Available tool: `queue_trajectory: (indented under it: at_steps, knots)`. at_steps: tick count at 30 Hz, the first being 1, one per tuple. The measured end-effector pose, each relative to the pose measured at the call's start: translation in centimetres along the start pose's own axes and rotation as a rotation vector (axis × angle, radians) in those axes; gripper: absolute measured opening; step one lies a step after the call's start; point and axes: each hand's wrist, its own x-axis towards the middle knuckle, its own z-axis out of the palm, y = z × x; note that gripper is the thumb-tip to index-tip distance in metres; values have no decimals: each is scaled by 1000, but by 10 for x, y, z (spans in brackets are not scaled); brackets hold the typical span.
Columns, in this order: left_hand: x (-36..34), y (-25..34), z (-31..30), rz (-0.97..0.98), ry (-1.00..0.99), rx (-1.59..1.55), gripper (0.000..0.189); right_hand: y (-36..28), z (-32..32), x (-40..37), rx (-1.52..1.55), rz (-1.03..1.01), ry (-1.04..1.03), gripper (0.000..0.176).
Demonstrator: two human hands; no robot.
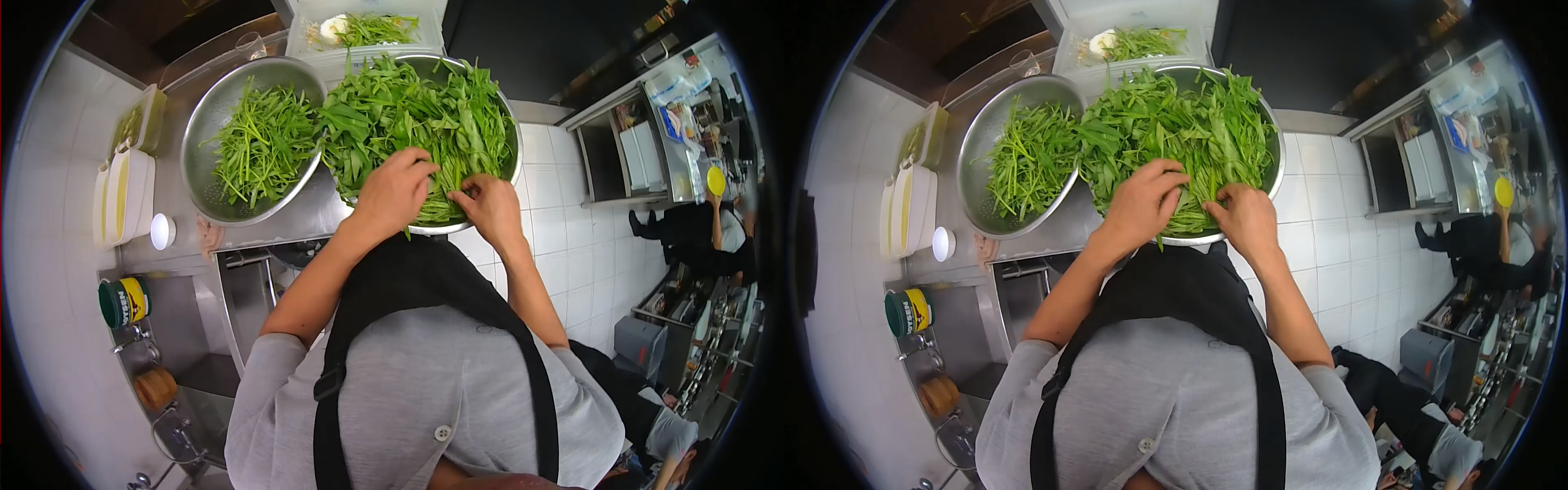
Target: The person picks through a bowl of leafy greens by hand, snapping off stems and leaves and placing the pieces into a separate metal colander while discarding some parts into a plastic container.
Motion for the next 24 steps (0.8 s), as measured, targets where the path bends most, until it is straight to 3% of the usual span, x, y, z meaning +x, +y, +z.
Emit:
queue_trajectory:
  at_steps: [2,8,11,14,18,24]
  knots:
    - [1,-1,-9,19,56,13,24,-1,7,4,7,-7,3,21]
    - [-1,20,-20,-158,-55,-481,19,-11,-16,13,415,33,-44,15]
    - [-3,12,-4,-346,-97,-596,23,-22,-26,16,677,36,-81,14]
    - [9,24,-11,-539,-65,-984,26,-38,-29,17,700,-2,-125,17]
    - [12,13,-14,-506,31,-922,24,-41,-24,23,672,-19,-139,21]
    - [9,8,-17,-621,109,-1081,21,-29,-20,24,720,38,-150,17]
